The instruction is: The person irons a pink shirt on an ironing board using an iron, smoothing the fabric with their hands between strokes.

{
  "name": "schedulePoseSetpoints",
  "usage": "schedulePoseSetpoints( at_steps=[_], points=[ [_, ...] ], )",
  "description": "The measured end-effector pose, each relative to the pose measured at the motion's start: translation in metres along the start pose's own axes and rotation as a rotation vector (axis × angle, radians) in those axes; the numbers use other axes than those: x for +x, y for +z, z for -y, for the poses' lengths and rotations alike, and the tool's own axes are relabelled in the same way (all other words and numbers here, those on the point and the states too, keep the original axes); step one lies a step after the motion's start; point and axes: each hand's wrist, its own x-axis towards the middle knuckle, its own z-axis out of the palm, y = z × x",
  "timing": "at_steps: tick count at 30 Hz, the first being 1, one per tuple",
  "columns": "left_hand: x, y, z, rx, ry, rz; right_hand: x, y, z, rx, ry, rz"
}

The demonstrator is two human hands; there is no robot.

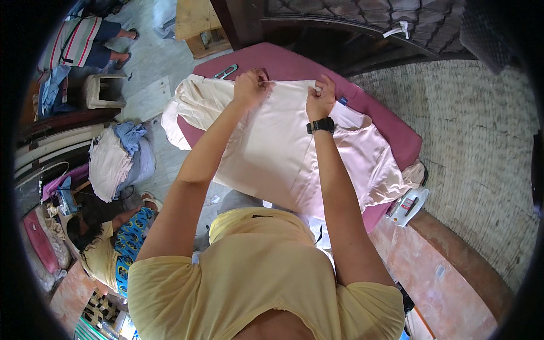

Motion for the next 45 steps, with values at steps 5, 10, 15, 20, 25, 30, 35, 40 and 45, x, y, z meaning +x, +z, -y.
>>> schedulePoseSetpoints(
  at_steps=[5, 10, 15, 20, 25, 30, 35, 40, 45],
  points=[
    [0.013, -0.004, -0.001, -0.098, 0.040, 0.048, 0.004, 0.003, 0.003, 0.012, 0.006, 0.001],
    [0.018, -0.011, -0.014, -0.015, 0.007, 0.174, -0.001, 0.001, 0.004, -0.019, -0.032, 0.010],
    [0.023, -0.016, -0.006, -0.112, -0.029, 0.310, 0.000, -0.001, 0.004, -0.039, -0.114, 0.000],
    [0.019, -0.016, -0.001, -0.202, 0.010, 0.367, 0.000, -0.005, 0.006, -0.049, -0.174, 0.023],
    [0.014, -0.015, -0.001, -0.273, 0.069, 0.364, -0.005, -0.006, 0.010, -0.005, -0.169, 0.006],
    [0.013, -0.008, 0.004, -0.248, 0.089, 0.362, -0.003, 0.001, -0.008, 0.139, -0.107, 0.007],
    [0.006, -0.014, -0.011, -0.025, 0.089, 0.396, -0.004, -0.006, -0.007, 0.107, -0.053, 0.003],
    [0.000, -0.009, -0.010, -0.015, 0.113, 0.137, -0.003, -0.007, 0.001, 0.010, -0.147, -0.014],
    [-0.005, 0.003, -0.007, 0.026, 0.160, -0.141, 0.001, -0.001, 0.010, -0.183, -0.181, -0.035]
  ],
)
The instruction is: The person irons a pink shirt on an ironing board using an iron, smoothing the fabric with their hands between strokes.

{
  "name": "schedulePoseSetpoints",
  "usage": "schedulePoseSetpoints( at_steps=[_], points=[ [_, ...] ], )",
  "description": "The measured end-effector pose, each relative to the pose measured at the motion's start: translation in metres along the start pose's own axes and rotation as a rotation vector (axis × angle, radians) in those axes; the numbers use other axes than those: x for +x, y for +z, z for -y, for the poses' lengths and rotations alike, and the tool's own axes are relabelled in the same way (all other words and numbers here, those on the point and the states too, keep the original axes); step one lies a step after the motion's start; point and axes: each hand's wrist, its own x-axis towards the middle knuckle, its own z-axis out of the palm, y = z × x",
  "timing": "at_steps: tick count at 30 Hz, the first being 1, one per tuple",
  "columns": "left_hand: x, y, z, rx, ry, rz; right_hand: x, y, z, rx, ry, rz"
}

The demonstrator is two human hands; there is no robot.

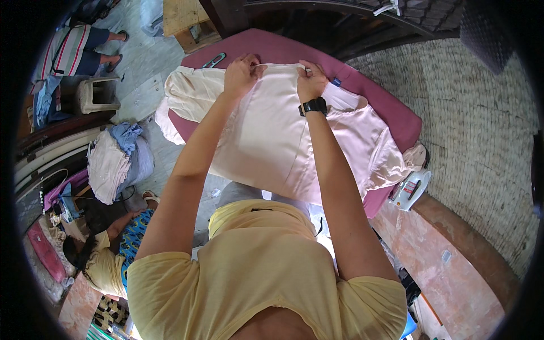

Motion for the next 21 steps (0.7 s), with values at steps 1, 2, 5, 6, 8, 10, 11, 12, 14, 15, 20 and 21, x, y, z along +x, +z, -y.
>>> schedulePoseSetpoints(
  at_steps=[1, 2, 5, 6, 8, 10, 11, 12, 14, 15, 20, 21],
  points=[
    [-0.001, 0.002, -0.001, 0.016, 0.072, -0.069, 0.004, 0.005, -0.004, -0.028, -0.031, -0.017],
    [-0.001, 0.004, -0.001, 0.031, 0.145, -0.138, 0.006, 0.007, -0.008, -0.057, -0.062, -0.035],
    [-0.005, 0.007, -0.005, -0.034, 0.159, -0.183, 0.006, 0.007, 0.006, 0.055, 0.201, -0.006],
    [-0.006, 0.006, -0.004, -0.055, 0.097, -0.140, 0.006, 0.006, 0.007, 0.043, 0.190, -0.003],
    [-0.004, 0.004, -0.006, -0.101, -0.018, -0.052, 0.009, 0.007, 0.000, 0.017, 0.167, -0.003],
    [-0.004, 0.004, -0.013, 0.062, -0.048, -0.078, 0.010, 0.010, -0.005, -0.037, 0.146, -0.001],
    [-0.004, 0.004, -0.019, 0.144, -0.062, -0.089, 0.009, 0.011, -0.008, -0.065, 0.137, -0.001],
    [-0.005, 0.006, -0.025, 0.178, 0.013, -0.121, 0.007, 0.011, -0.011, -0.107, 0.096, -0.019],
    [-0.008, 0.009, -0.036, 0.250, 0.156, -0.190, 0.003, 0.010, -0.004, -0.188, 0.013, -0.047],
    [-0.012, 0.018, -0.031, 0.165, 0.244, -0.099, 0.001, 0.010, 0.001, -0.193, 0.014, -0.032],
    [-0.028, 0.035, -0.028, 0.226, 0.504, -0.003, 0.005, 0.007, -0.005, -0.180, -0.060, -0.094],
    [-0.029, 0.034, -0.027, 0.348, 0.485, 0.080, 0.005, 0.004, -0.009, -0.164, -0.083, -0.106]
  ],
)
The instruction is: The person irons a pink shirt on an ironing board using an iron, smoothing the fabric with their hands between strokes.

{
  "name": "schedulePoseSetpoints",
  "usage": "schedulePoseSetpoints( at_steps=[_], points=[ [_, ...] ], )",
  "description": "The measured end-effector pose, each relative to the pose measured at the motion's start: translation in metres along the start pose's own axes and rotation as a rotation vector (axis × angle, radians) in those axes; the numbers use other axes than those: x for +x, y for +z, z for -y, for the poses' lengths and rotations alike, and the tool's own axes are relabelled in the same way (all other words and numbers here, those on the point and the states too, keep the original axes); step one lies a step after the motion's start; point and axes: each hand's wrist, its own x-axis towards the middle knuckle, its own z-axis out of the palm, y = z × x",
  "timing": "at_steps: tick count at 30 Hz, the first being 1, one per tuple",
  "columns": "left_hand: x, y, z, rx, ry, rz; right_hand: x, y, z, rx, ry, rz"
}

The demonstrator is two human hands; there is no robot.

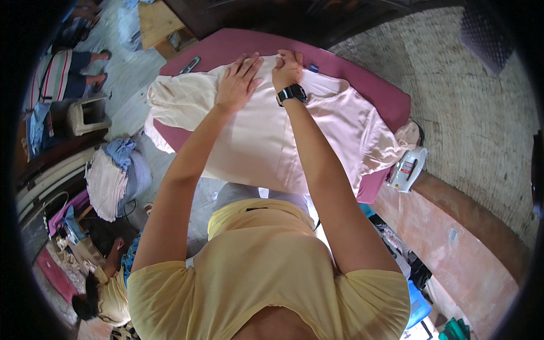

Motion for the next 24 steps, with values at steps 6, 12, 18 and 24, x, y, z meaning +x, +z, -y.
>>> schedulePoseSetpoints(
  at_steps=[6, 12, 18, 24],
  points=[
    [0.002, -0.003, -0.021, 0.014, -0.079, -0.106, -0.012, -0.108, -0.033, 0.042, -0.129, -0.077],
    [0.061, 0.022, -0.112, -0.434, 0.124, -0.191, -0.020, -0.244, -0.165, -0.472, -0.054, -0.134],
    [0.101, 0.091, -0.200, -0.499, -0.082, -0.122, -0.021, -0.244, -0.194, -0.407, 0.154, 0.007],
    [0.104, 0.122, -0.213, -0.513, -0.147, -0.355, -0.020, -0.244, -0.211, -0.286, 0.330, 0.056]
  ],
)
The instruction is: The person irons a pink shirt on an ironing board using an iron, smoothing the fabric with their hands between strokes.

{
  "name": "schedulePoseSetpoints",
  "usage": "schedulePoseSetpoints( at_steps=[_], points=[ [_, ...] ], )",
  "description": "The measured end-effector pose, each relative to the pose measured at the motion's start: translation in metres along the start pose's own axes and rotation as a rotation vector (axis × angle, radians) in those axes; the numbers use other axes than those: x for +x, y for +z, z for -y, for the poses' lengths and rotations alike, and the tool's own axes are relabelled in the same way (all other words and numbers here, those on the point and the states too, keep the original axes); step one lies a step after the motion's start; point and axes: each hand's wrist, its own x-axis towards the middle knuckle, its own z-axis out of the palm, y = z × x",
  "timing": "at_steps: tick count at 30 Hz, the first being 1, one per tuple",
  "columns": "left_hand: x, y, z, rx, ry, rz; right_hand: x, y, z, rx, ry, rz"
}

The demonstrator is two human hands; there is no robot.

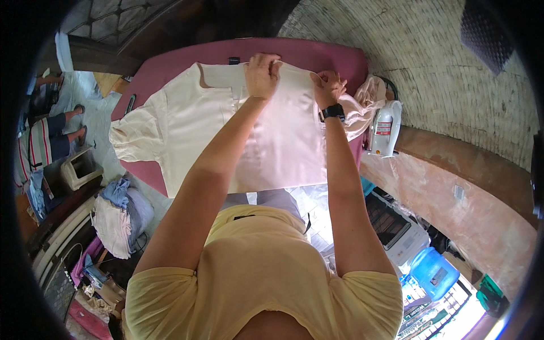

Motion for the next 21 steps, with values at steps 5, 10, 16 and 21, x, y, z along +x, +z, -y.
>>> schedulePoseSetpoints(
  at_steps=[5, 10, 16, 21],
  points=[
    [0.004, -0.008, -0.020, 0.190, 0.174, 0.099, -0.030, 0.010, 0.042, -0.491, -0.493, -0.380],
    [-0.029, -0.011, -0.028, 0.102, 0.396, 0.421, -0.041, 0.000, 0.041, -0.125, -0.335, -0.085],
    [-0.038, -0.012, -0.030, 0.199, 0.373, 0.622, -0.026, -0.088, -0.041, -0.025, -0.257, -0.241],
    [-0.043, 0.004, -0.046, 0.343, 0.462, 0.643, -0.032, -0.172, -0.110, -0.817, 0.274, -0.450]
  ],
)
